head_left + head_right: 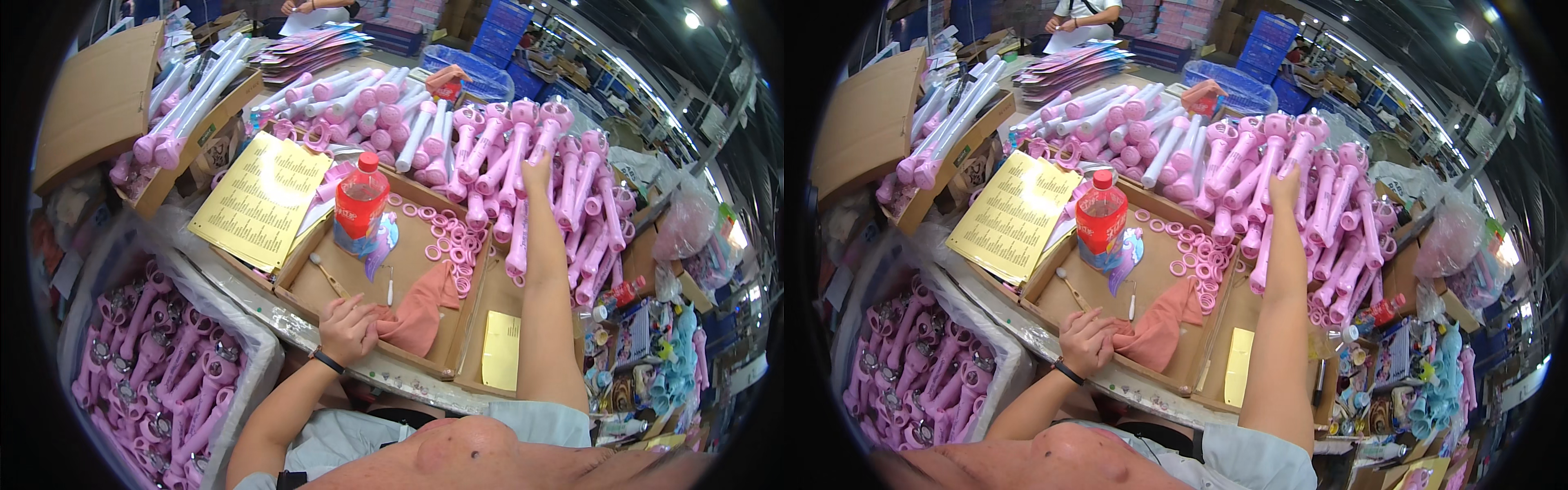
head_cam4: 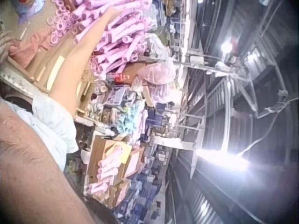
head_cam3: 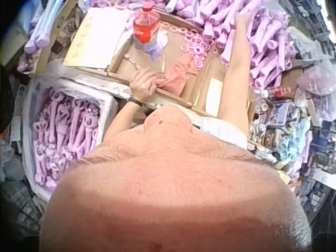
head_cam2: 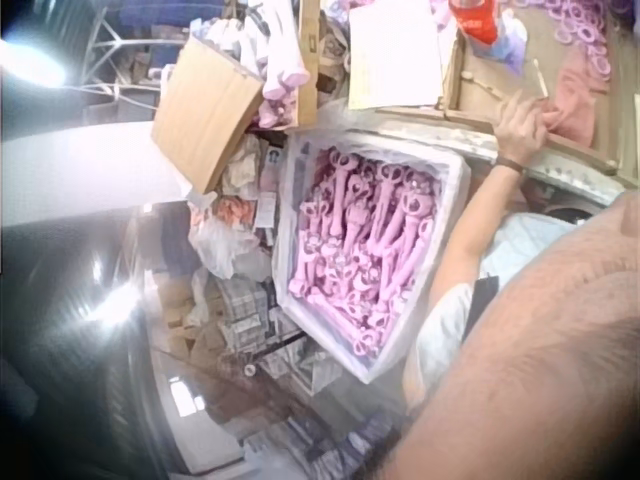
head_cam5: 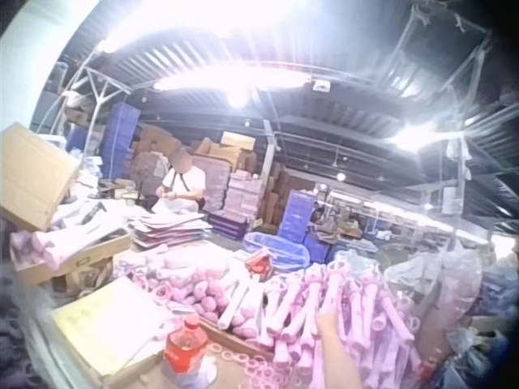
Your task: The person assembles pink bubble wands by picking up a wand, attaching a silver metal piece to the top, and wiping the wand with a cloth. They repeat this process for multiple wands, handling them one at a time and placing them on the table.
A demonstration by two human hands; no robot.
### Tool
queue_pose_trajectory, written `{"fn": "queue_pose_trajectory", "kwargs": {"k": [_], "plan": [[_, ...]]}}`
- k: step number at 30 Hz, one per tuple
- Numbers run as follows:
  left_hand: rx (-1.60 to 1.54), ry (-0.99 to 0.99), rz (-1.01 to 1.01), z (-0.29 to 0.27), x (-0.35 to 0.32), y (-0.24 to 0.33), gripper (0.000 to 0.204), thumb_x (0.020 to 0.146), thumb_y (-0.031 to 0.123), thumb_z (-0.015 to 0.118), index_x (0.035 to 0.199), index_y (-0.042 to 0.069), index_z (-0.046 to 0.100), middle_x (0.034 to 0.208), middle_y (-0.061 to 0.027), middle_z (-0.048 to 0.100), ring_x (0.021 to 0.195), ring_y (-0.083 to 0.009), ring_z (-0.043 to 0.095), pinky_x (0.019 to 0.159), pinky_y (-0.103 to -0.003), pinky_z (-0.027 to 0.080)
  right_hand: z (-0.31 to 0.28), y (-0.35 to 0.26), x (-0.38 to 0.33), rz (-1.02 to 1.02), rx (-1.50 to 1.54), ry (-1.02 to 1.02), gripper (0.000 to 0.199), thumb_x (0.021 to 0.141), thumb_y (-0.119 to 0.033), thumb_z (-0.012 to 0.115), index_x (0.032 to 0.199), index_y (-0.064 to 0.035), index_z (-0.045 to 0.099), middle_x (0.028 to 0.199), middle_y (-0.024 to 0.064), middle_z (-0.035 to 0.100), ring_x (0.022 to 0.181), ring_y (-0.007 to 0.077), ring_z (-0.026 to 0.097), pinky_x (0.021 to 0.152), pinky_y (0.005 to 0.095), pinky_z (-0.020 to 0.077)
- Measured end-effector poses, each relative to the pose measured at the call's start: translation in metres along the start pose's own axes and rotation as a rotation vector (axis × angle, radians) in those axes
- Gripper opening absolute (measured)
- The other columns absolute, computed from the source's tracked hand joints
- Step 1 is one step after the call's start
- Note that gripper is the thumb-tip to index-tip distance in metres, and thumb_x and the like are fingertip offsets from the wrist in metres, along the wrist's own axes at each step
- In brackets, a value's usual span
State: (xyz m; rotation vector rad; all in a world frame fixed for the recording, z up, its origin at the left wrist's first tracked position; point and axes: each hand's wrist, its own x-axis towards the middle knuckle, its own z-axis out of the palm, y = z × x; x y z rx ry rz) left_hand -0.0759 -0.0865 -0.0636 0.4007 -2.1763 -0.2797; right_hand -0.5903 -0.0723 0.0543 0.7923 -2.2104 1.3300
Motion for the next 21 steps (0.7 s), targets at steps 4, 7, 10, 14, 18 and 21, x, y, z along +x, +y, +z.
{"fn": "queue_pose_trajectory", "kwargs": {"k": [4, 7, 10, 14, 18, 21], "plan": [[0.021, -0.003, 0.006, 0.000, 0.000, 0.001, 0.015, 0.073, 0.014, 0.058, 0.080, 0.016, 0.070, 0.096, 0.0014, 0.068, 0.101, -0.0213, 0.060, 0.091, -0.040, 0.039, 0.004, 0.029, 0.015, 0.045, -0.017, -0.005, 0.074, 0.069, -0.017, 0.070, 0.132, 0.0057, 0.039, 0.120, 0.0261, 0.054, 0.110, 0.0346, 0.056, 0.096, 0.0373, 0.0423], [0.023, -0.006, 0.010, -0.001, 0.001, 0.001, 0.014, 0.073, 0.014, 0.057, 0.080, 0.015, 0.070, 0.096, 0.0007, 0.068, 0.101, -0.0219, 0.061, 0.090, -0.039, 0.039, 0.001, 0.038, 0.018, 0.036, -0.102, -0.087, 0.070, 0.073, -0.023, 0.067, 0.133, 0.0034, 0.040, 0.123, 0.0291, 0.051, 0.113, 0.0381, 0.053, 0.098, 0.0386, 0.0403], [0.012, -0.016, 0.012, -0.001, 0.002, 0.002, 0.013, 0.073, 0.014, 0.057, 0.079, 0.014, 0.069, 0.096, -0.0001, 0.068, 0.100, -0.0224, 0.061, 0.090, -0.040, 0.040, 0.000, 0.034, 0.010, 0.100, -0.302, -0.172, 0.063, 0.079, -0.032, 0.064, 0.131, -0.0015, 0.045, 0.126, 0.0318, 0.047, 0.115, 0.0429, 0.050, 0.100, 0.0417, 0.0383], [0.008, -0.006, 0.010, -0.001, 0.001, 0.002, 0.012, 0.073, 0.015, 0.058, 0.077, 0.013, 0.069, 0.095, -0.0006, 0.068, 0.099, -0.0228, 0.061, 0.090, -0.040, 0.040, 0.003, 0.022, -0.011, -0.067, -0.486, -0.081, 0.058, 0.081, -0.034, 0.064, 0.128, -0.0042, 0.049, 0.130, 0.0298, 0.043, 0.120, 0.0427, 0.044, 0.101, 0.0441, 0.0366], [0.029, 0.006, 0.028, -0.001, 0.000, 0.001, 0.011, 0.072, 0.016, 0.062, 0.080, 0.014, 0.069, 0.095, 0.0003, 0.068, 0.100, -0.0208, 0.061, 0.089, -0.038, 0.041, -0.005, 0.003, -0.026, -0.137, -0.512, -0.004, 0.053, 0.082, -0.032, 0.063, 0.126, -0.0052, 0.051, 0.131, 0.0282, 0.041, 0.122, 0.0412, 0.041, 0.102, 0.0446, 0.0349], [0.020, 0.011, 0.032, -0.001, 0.000, 0.001, 0.010, 0.073, 0.015, 0.062, 0.079, 0.013, 0.069, 0.094, -0.0006, 0.068, 0.100, -0.0215, 0.061, 0.089, -0.038, 0.041, -0.013, -0.035, -0.043, -0.186, -0.360, 0.083, 0.041, 0.081, -0.022, 0.062, 0.115, -0.0001, 0.056, 0.127, 0.0257, 0.046, 0.120, 0.0388, 0.043, 0.103, 0.0437, 0.0337]]}}
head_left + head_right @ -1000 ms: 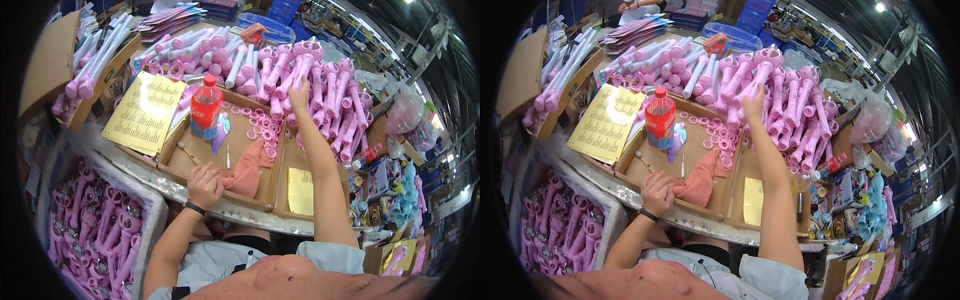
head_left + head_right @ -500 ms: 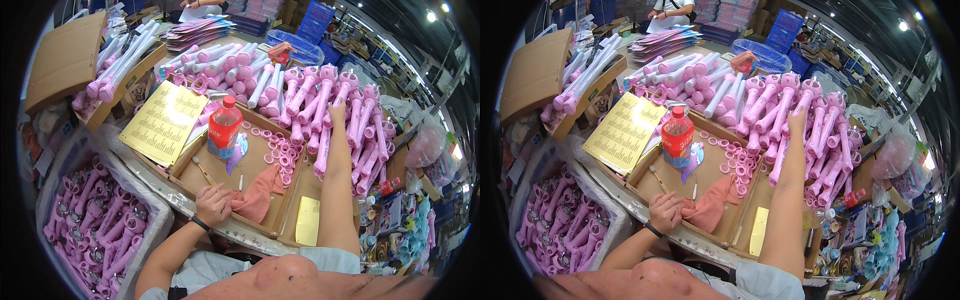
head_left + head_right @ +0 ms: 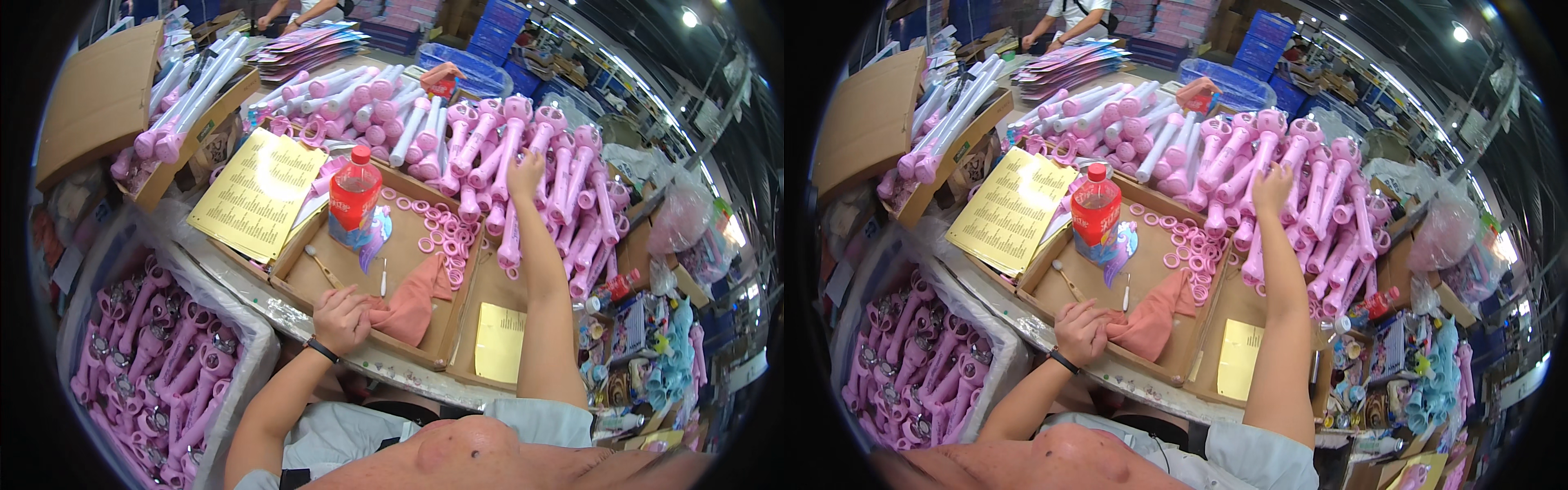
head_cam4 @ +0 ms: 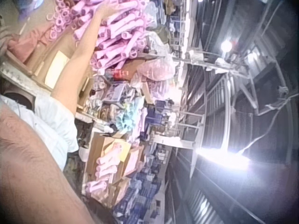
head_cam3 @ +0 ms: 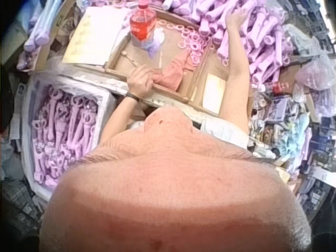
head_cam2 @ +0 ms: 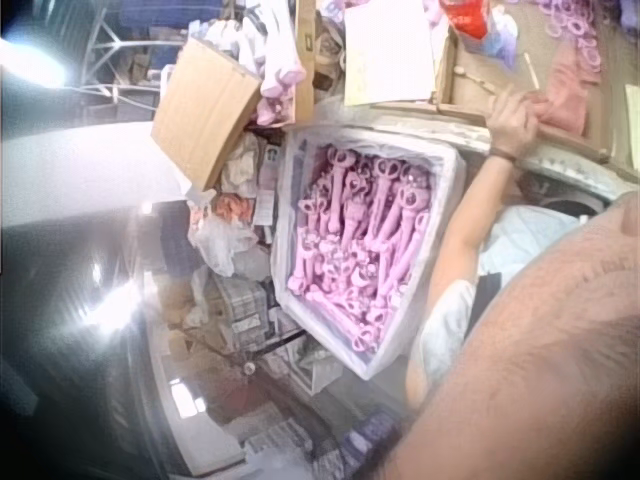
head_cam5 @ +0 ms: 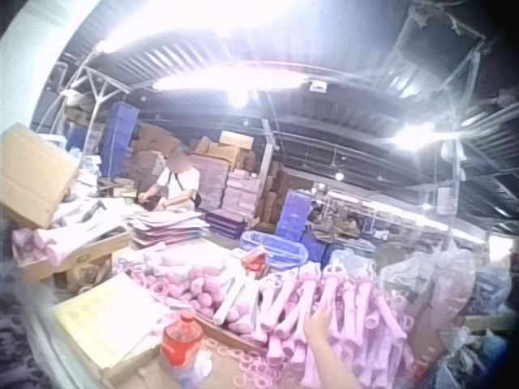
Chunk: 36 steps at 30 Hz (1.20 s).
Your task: The person assembles pink bubble wands by picking up a wand, attaching a silver metal piece to the top, and wiping the wand with a cloth. They repeat this process for multiple wands, handling them one at a time and placing them on the table.
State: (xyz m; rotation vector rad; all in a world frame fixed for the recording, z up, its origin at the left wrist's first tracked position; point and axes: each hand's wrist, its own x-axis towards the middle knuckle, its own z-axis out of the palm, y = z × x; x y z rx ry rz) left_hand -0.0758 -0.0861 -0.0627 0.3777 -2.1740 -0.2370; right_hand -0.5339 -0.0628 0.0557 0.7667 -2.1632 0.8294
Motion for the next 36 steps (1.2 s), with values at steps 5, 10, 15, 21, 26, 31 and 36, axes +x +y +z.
{"fn": "queue_pose_trajectory", "kwargs": {"k": [5, 10, 15, 21, 26, 31, 36], "plan": [[-0.036, 0.016, -0.006, 0.000, 0.000, 0.001, 0.012, 0.074, 0.013, 0.059, 0.080, 0.011, 0.069, 0.094, -0.0014, 0.068, 0.101, -0.0234, 0.060, 0.091, -0.039, 0.040, -0.097, -0.104, -0.107, -0.517, 0.786, -0.550, 0.033, 0.083, 0.000, 0.056, 0.115, -0.0022, 0.054, 0.102, 0.0133, 0.059, 0.095, 0.0260, 0.058, 0.082, 0.0333, 0.0476], [-0.042, 0.015, 0.015, -0.002, 0.000, 0.002, 0.012, 0.075, 0.012, 0.058, 0.078, 0.010, 0.069, 0.096, -0.0021, 0.068, 0.104, -0.0248, 0.059, 0.093, -0.041, 0.039, -0.266, -0.119, -0.285, -0.904, 0.847, -1.217, 0.012, 0.084, -0.019, 0.058, 0.090, -0.0123, 0.065, 0.085, 0.0062, 0.065, 0.079, 0.0239, 0.064, 0.069, 0.0387, 0.0504], [-0.053, 0.029, 0.036, -0.003, 0.000, 0.001, 0.009, 0.074, 0.013, 0.059, 0.074, 0.007, 0.066, 0.097, -0.0022, 0.068, 0.105, -0.0245, 0.059, 0.094, -0.042, 0.039, -0.332, -0.038, -0.421, 0.391, 0.292, -1.454, 0.024, 0.091, -0.025, 0.057, 0.103, -0.0063, 0.065, 0.092, 0.0121, 0.066, 0.080, 0.0217, 0.064, 0.072, 0.0340, 0.0507], [-0.101, 0.039, 0.044, -0.002, -0.002, 0.002, 0.010, 0.075, 0.009, 0.057, 0.071, 0.004, 0.065, 0.095, -0.0049, 0.068, 0.105, -0.0268, 0.059, 0.095, -0.043, 0.038, -0.389, 0.040, -0.533, 0.882, -0.024, -1.317, 0.024, 0.089, -0.025, 0.057, 0.103, -0.0063, 0.065, 0.094, 0.0122, 0.066, 0.083, 0.0229, 0.064, 0.074, 0.0349, 0.0505], [-0.097, 0.032, 0.053, -0.004, 0.000, 0.002, 0.010, 0.075, 0.009, 0.058, 0.071, 0.004, 0.065, 0.095, -0.0051, 0.069, 0.103, -0.0263, 0.061, 0.094, -0.042, 0.039, -0.391, 0.038, -0.542, 0.890, -0.005, -1.225, 0.024, 0.088, -0.024, 0.056, 0.102, -0.0064, 0.065, 0.095, 0.0123, 0.066, 0.085, 0.0239, 0.064, 0.075, 0.0356, 0.0504], [-0.087, 0.042, 0.097, -0.004, -0.001, 0.000, 0.009, 0.074, 0.011, 0.059, 0.073, 0.005, 0.066, 0.094, -0.0034, 0.069, 0.102, -0.0251, 0.061, 0.092, -0.042, 0.041, -0.384, 0.023, -0.534, 0.851, 0.036, -1.171, 0.025, 0.088, -0.024, 0.055, 0.102, -0.0064, 0.066, 0.096, 0.0123, 0.066, 0.087, 0.0249, 0.063, 0.077, 0.0363, 0.0502], [-0.071, 0.057, 0.101, 0.000, -0.002, -0.003, 0.009, 0.074, 0.010, 0.059, 0.072, 0.004, 0.066, 0.093, -0.0046, 0.069, 0.101, -0.0257, 0.062, 0.091, -0.042, 0.041, -0.384, 0.017, -0.536, 0.858, 0.028, -1.182, 0.025, 0.087, -0.023, 0.055, 0.101, -0.0064, 0.066, 0.097, 0.0124, 0.066, 0.089, 0.0259, 0.063, 0.078, 0.0370, 0.0501]]}}
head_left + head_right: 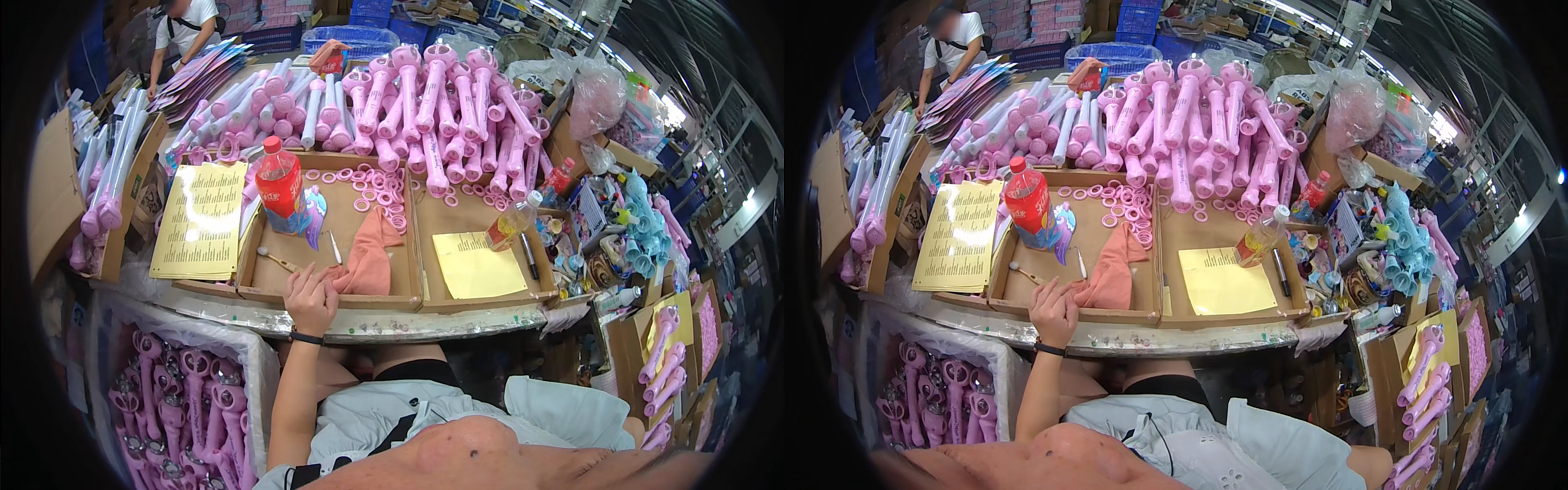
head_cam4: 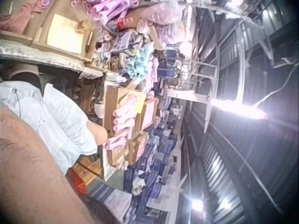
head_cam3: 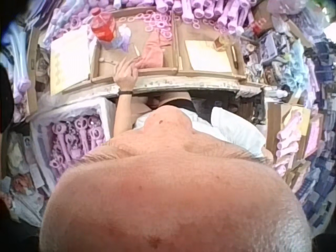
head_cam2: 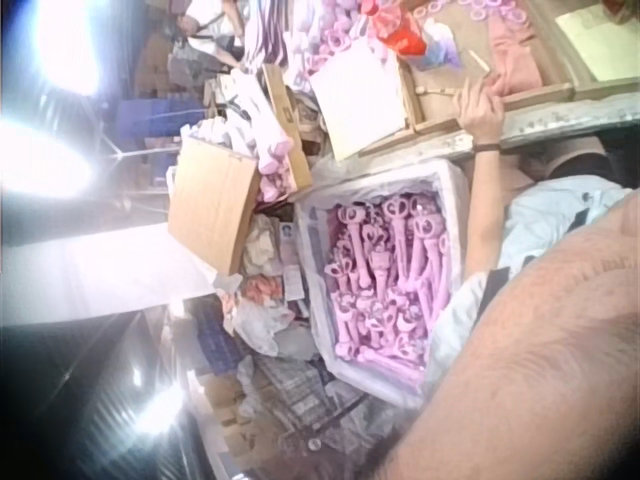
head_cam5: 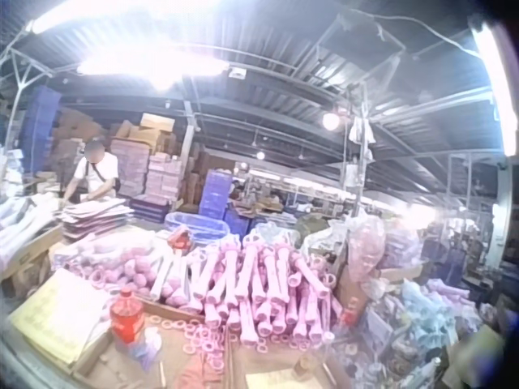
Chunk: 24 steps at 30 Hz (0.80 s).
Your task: The person assembles pink bubble wands by picking up a wand, attaching a silver metal piece to the top, and wiping the wand with a cloth. They repeat this process for multiple wands, handling them one at a time and placing them on the table.
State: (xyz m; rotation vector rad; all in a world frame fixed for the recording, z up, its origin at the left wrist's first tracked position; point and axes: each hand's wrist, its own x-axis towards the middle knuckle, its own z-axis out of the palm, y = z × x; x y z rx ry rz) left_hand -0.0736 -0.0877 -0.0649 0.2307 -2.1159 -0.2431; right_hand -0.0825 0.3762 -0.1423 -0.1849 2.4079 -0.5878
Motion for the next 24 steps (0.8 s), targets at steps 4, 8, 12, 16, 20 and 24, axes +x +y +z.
{"fn": "queue_pose_trajectory", "kwargs": {"k": [4, 8, 12, 16, 20, 24], "plan": [[-0.008, -0.009, -0.017, 0.001, -0.001, -0.001, 0.010, 0.074, 0.010, 0.059, 0.073, 0.004, 0.066, 0.092, -0.0052, 0.069, 0.100, -0.0259, 0.062, 0.091, -0.042, 0.042, 0.002, 0.002, -0.007, 0.025, -0.018, -0.017, 0.025, 0.086, -0.023, 0.054, 0.101, -0.0065, 0.066, 0.098, 0.0124, 0.066, 0.090, 0.0268, 0.063, 0.080, 0.0376, 0.0499], [-0.012, -0.026, -0.027, 0.001, -0.001, -0.001, 0.010, 0.074, 0.010, 0.059, 0.073, 0.003, 0.066, 0.092, -0.0054, 0.069, 0.099, -0.0261, 0.063, 0.091, -0.042, 0.042, 0.005, 0.007, -0.013, 0.041, -0.043, -0.045, 0.025, 0.085, -0.023, 0.054, 0.100, -0.0065, 0.067, 0.099, 0.0125, 0.066, 0.092, 0.0276, 0.062, 0.081, 0.0382, 0.0498], [-0.036, -0.016, -0.025, -0.001, 0.001, 0.001, 0.010, 0.075, 0.009, 0.058, 0.072, 0.003, 0.066, 0.091, -0.0058, 0.069, 0.098, -0.0268, 0.063, 0.091, -0.043, 0.042, 0.003, 0.006, -0.022, 0.036, -0.116, -0.116, 0.026, 0.084, -0.022, 0.054, 0.100, -0.0065, 0.067, 0.100, 0.0125, 0.065, 0.094, 0.0284, 0.062, 0.082, 0.0387, 0.0497], [-0.041, -0.014, -0.022, -0.002, 0.003, 0.002, 0.011, 0.076, 0.007, 0.057, 0.071, 0.002, 0.065, 0.090, -0.0065, 0.069, 0.098, -0.0278, 0.063, 0.090, -0.043, 0.042, -0.019, -0.015, -0.047, -0.001, -0.334, -0.423, 0.026, 0.084, -0.022, 0.053, 0.099, -0.0065, 0.067, 0.101, 0.0126, 0.065, 0.095, 0.0292, 0.062, 0.083, 0.0393, 0.0495], [-0.014, -0.029, -0.040, 0.000, 0.001, 0.001, 0.010, 0.074, 0.010, 0.059, 0.070, 0.004, 0.066, 0.089, -0.0060, 0.069, 0.095, -0.0264, 0.064, 0.090, -0.043, 0.043, -0.063, -0.072, -0.053, -0.275, -0.602, -0.834, 0.026, 0.083, -0.022, 0.053, 0.099, -0.0066, 0.067, 0.102, 0.0126, 0.065, 0.097, 0.0300, 0.062, 0.084, 0.0399, 0.0494], [-0.014, -0.025, -0.039, 0.003, 0.000, 0.000, 0.010, 0.075, 0.010, 0.059, 0.070, 0.003, 0.065, 0.089, -0.0057, 0.069, 0.094, -0.0261, 0.063, 0.089, -0.042, 0.043, -0.123, -0.164, 0.038, -0.690, -0.401, 0.268, 0.020, 0.080, -0.003, 0.052, 0.098, -0.0017, 0.061, 0.094, 0.0183, 0.062, 0.089, 0.0357, 0.059, 0.079, 0.0431, 0.0476]]}}
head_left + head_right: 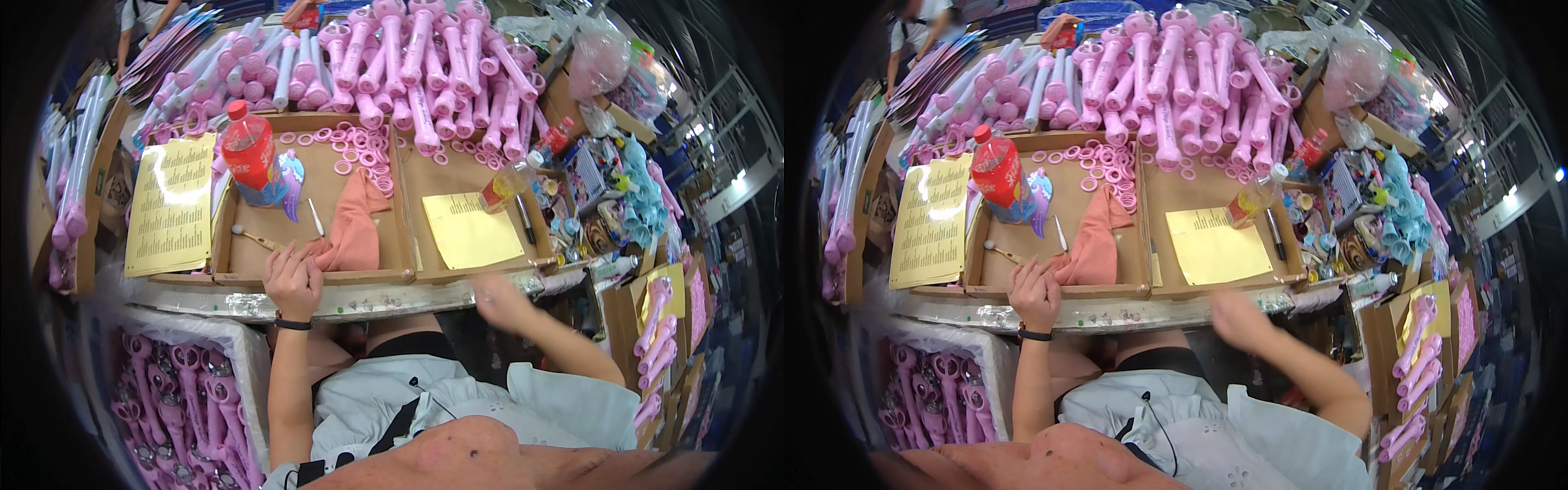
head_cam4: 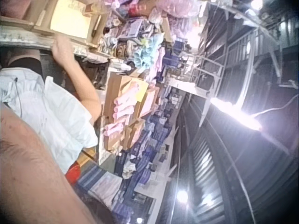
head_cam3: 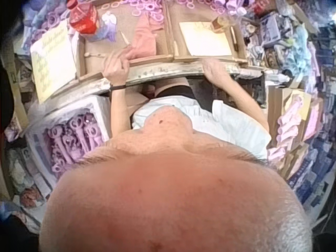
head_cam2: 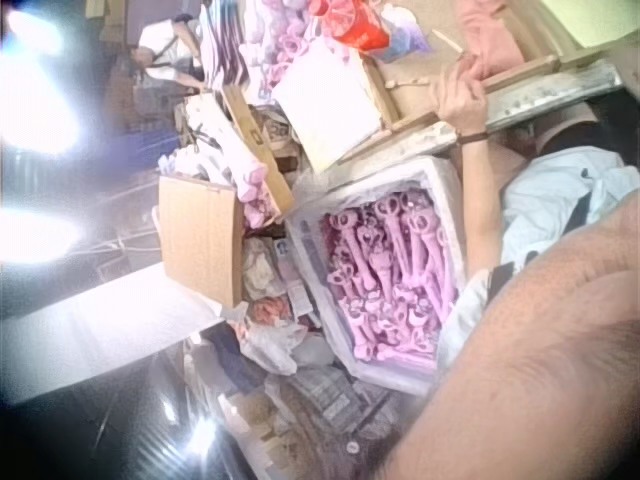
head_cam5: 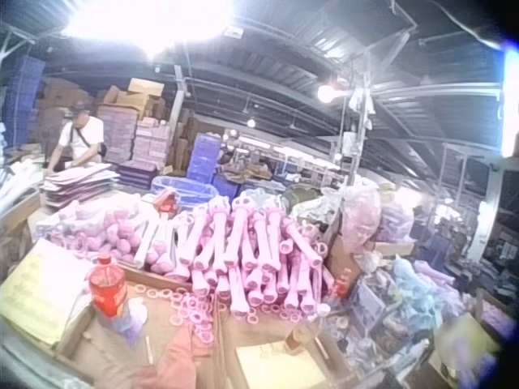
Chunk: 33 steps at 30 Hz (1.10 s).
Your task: The person assembles pink bubble wands by picking up a wand, attaching a silver metal piece to the top, and wiping the wand with a cloth. They repeat this process for multiple wands, handling them one at a time and placing them on the table.
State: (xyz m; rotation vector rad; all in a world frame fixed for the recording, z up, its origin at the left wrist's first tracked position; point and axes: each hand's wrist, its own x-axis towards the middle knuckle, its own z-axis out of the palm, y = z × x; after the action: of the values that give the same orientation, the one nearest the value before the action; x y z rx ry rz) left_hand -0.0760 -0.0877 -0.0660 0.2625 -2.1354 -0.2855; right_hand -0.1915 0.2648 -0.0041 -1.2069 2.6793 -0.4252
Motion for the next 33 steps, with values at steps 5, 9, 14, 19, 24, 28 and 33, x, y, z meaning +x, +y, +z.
{"fn": "queue_pose_trajectory", "kwargs": {"k": [5, 9, 14, 19, 24, 28, 33], "plan": [[-0.017, 0.010, 0.045, -0.003, 0.002, 0.000, 0.009, 0.074, 0.007, 0.058, 0.071, 0.002, 0.065, 0.092, -0.0060, 0.069, 0.095, -0.0272, 0.063, 0.089, -0.043, 0.043, -0.037, 0.034, 0.189, -0.161, -0.284, 0.722, 0.019, 0.079, -0.009, 0.056, 0.097, -0.0020, 0.057, 0.097, 0.0158, 0.059, 0.091, 0.0330, 0.055, 0.077, 0.0429, 0.0437], [-0.001, -0.038, 0.028, -0.004, 0.004, 0.001, 0.010, 0.074, 0.007, 0.058, 0.070, 0.002, 0.065, 0.092, -0.0054, 0.069, 0.094, -0.0265, 0.063, 0.089, -0.042, 0.043, -0.057, 0.089, 0.291, 0.224, -0.731, 0.632, 0.020, 0.083, -0.017, 0.053, 0.098, -0.0063, 0.059, 0.095, 0.0118, 0.062, 0.088, 0.0283, 0.060, 0.075, 0.0422, 0.0448], [-0.015, -0.070, 0.006, -0.004, 0.005, 0.001, 0.012, 0.076, 0.007, 0.055, 0.072, 0.002, 0.066, 0.089, -0.0052, 0.069, 0.095, -0.0263, 0.063, 0.088, -0.041, 0.042, -0.065, 0.172, 0.336, 0.445, -0.831, 0.532, 0.022, 0.087, -0.020, 0.047, 0.101, -0.0096, 0.060, 0.094, 0.0088, 0.064, 0.090, 0.0267, 0.062, 0.076, 0.0462, 0.0452], [-0.008, -0.120, -0.011, -0.005, 0.008, 0.001, 0.016, 0.077, 0.010, 0.054, 0.076, 0.004, 0.068, 0.092, -0.0051, 0.069, 0.094, -0.0253, 0.063, 0.089, -0.041, 0.042, -0.069, 0.211, 0.359, 0.411, -0.838, 0.532, 0.025, 0.088, -0.020, 0.043, 0.103, -0.0132, 0.062, 0.092, 0.0078, 0.066, 0.093, 0.0274, 0.062, 0.076, 0.0450, 0.0458], [0.016, -0.159, -0.023, -0.005, 0.008, 0.002, 0.018, 0.078, 0.012, 0.053, 0.078, 0.006, 0.069, 0.093, -0.0043, 0.069, 0.094, -0.0243, 0.063, 0.089, -0.040, 0.042, -0.075, 0.223, 0.373, 0.447, -0.832, 0.445, 0.028, 0.088, -0.022, 0.043, 0.106, -0.0127, 0.062, 0.099, 0.0090, 0.065, 0.095, 0.0276, 0.062, 0.077, 0.0443, 0.0479], [0.041, -0.188, -0.028, -0.005, 0.007, 0.001, 0.020, 0.080, 0.013, 0.052, 0.079, 0.006, 0.070, 0.092, -0.0040, 0.070, 0.095, -0.0245, 0.063, 0.089, -0.039, 0.041, -0.075, 0.225, 0.377, 0.493, -0.748, 0.396, 0.029, 0.090, -0.023, 0.042, 0.108, -0.0129, 0.062, 0.105, 0.0110, 0.062, 0.097, 0.0285, 0.060, 0.080, 0.0447, 0.0489], [0.030, -0.179, -0.041, -0.005, 0.006, 0.003, 0.020, 0.079, 0.009, 0.050, 0.079, 0.004, 0.070, 0.092, -0.0048, 0.069, 0.095, -0.0254, 0.063, 0.093, -0.041, 0.038, -0.074, 0.216, 0.372, 0.492, -0.761, 0.332, 0.032, 0.092, -0.025, 0.039, 0.117, -0.0262, 0.059, 0.107, 0.0104, 0.059, 0.103, 0.0302, 0.057, 0.083, 0.0449, 0.0478]]}}
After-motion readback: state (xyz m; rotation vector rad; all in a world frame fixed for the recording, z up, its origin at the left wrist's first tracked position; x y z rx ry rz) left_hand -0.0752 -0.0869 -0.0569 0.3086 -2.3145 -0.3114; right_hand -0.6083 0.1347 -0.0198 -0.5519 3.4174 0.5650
